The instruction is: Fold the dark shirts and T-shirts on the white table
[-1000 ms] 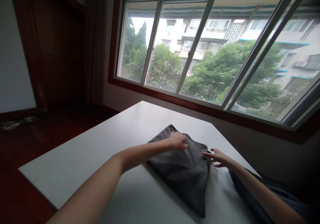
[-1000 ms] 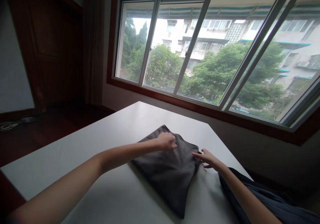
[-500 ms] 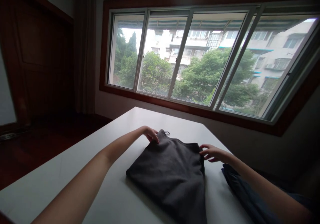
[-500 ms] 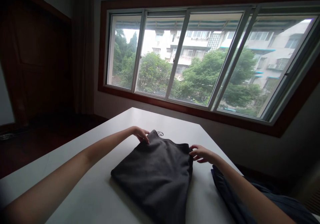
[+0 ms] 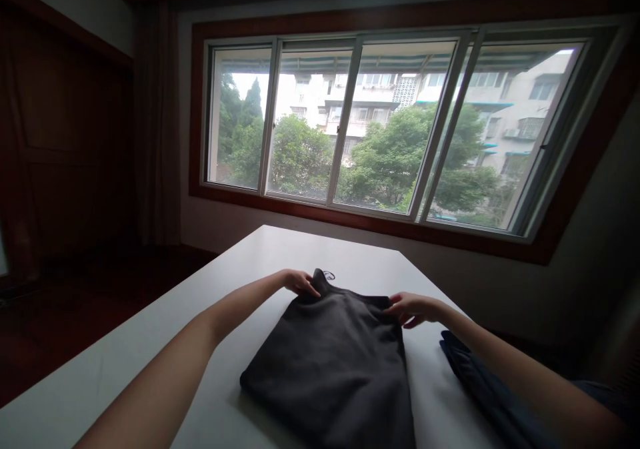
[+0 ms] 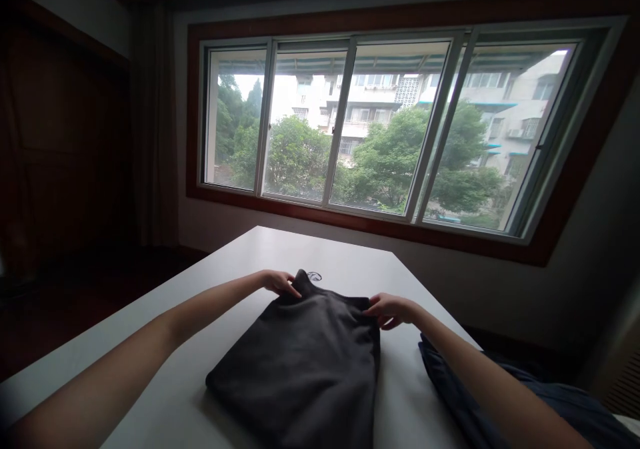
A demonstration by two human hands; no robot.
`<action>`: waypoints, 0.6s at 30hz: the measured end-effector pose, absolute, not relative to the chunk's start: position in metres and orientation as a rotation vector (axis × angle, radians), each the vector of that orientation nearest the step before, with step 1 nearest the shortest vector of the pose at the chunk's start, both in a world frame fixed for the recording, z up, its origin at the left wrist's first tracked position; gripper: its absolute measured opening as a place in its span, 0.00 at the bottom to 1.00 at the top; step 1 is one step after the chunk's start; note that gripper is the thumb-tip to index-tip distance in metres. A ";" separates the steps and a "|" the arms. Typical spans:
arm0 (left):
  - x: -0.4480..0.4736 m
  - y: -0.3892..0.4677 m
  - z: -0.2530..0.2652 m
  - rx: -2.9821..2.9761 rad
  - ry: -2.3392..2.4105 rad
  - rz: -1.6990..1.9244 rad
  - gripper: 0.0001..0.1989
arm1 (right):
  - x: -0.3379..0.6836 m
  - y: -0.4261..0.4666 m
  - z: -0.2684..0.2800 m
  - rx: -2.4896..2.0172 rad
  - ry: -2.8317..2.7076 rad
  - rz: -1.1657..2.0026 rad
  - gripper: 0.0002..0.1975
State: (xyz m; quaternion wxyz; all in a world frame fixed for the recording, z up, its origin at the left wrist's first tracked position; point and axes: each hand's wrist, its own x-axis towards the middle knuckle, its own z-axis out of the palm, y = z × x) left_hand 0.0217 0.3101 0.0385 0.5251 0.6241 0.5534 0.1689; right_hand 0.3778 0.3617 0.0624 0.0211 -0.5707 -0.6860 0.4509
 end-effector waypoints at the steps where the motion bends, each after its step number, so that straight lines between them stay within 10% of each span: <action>1: 0.023 0.306 0.042 1.503 1.287 0.352 0.20 | 0.379 0.357 0.072 -1.738 -2.143 1.429 0.18; 12: 0.045 0.206 0.076 1.764 1.078 -0.026 0.16 | 0.352 0.268 0.097 -1.548 -2.633 2.011 0.15; 18: 0.043 0.248 0.121 1.960 1.563 0.381 0.11 | 0.316 0.295 0.151 -1.795 -2.672 0.661 0.08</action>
